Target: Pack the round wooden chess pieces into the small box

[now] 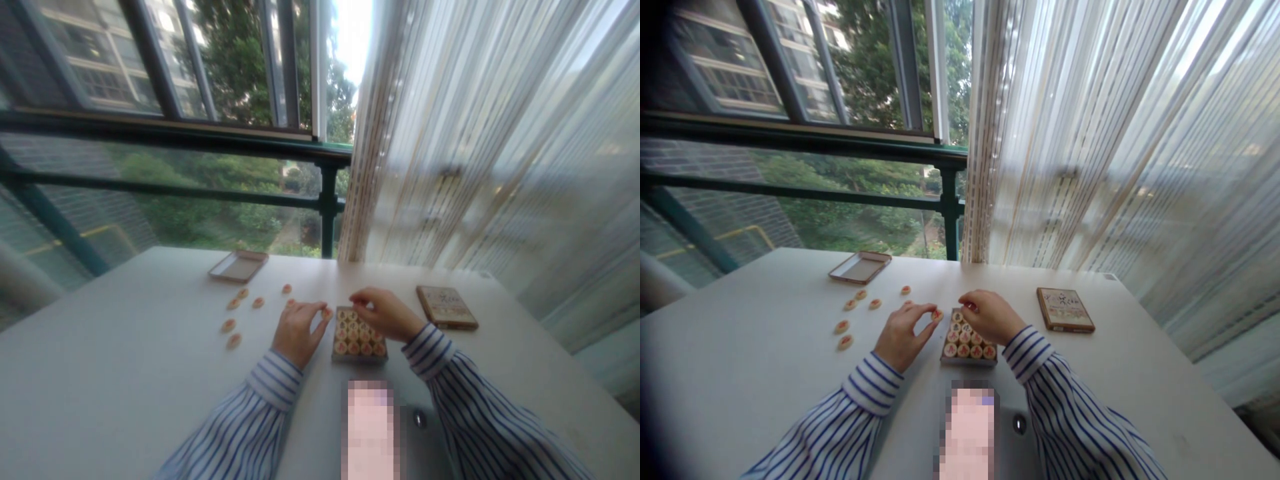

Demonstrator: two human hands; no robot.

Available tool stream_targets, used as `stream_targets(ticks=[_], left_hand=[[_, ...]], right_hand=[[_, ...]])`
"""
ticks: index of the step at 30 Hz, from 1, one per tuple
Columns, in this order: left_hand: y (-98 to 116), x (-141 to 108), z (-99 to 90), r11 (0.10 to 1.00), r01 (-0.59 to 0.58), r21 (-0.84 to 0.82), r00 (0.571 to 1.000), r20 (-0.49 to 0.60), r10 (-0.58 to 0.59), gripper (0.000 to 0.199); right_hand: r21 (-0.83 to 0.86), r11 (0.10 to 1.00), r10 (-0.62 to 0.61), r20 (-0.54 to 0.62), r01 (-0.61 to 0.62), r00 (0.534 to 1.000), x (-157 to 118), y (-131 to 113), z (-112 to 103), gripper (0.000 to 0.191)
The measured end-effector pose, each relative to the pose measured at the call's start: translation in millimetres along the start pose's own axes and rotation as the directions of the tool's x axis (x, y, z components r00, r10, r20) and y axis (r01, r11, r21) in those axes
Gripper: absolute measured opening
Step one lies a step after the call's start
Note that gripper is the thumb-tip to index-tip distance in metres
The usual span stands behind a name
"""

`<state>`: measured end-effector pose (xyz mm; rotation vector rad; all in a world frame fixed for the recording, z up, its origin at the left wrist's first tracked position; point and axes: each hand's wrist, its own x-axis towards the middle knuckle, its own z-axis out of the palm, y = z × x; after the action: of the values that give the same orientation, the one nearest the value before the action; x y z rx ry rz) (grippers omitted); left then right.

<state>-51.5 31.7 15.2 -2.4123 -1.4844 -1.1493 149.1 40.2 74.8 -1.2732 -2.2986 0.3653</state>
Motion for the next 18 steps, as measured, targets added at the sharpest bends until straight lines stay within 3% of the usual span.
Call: stream_targets(ticks=[18], left_hand=[[17, 7, 22.4, 0.997, 0.010, -0.079, 0.998, 0.066, -0.005, 0.024]], right_hand=[[0.026, 0.999, 0.035, -0.032, -0.034, 0.999, -15, 18, 1, 0.025]])
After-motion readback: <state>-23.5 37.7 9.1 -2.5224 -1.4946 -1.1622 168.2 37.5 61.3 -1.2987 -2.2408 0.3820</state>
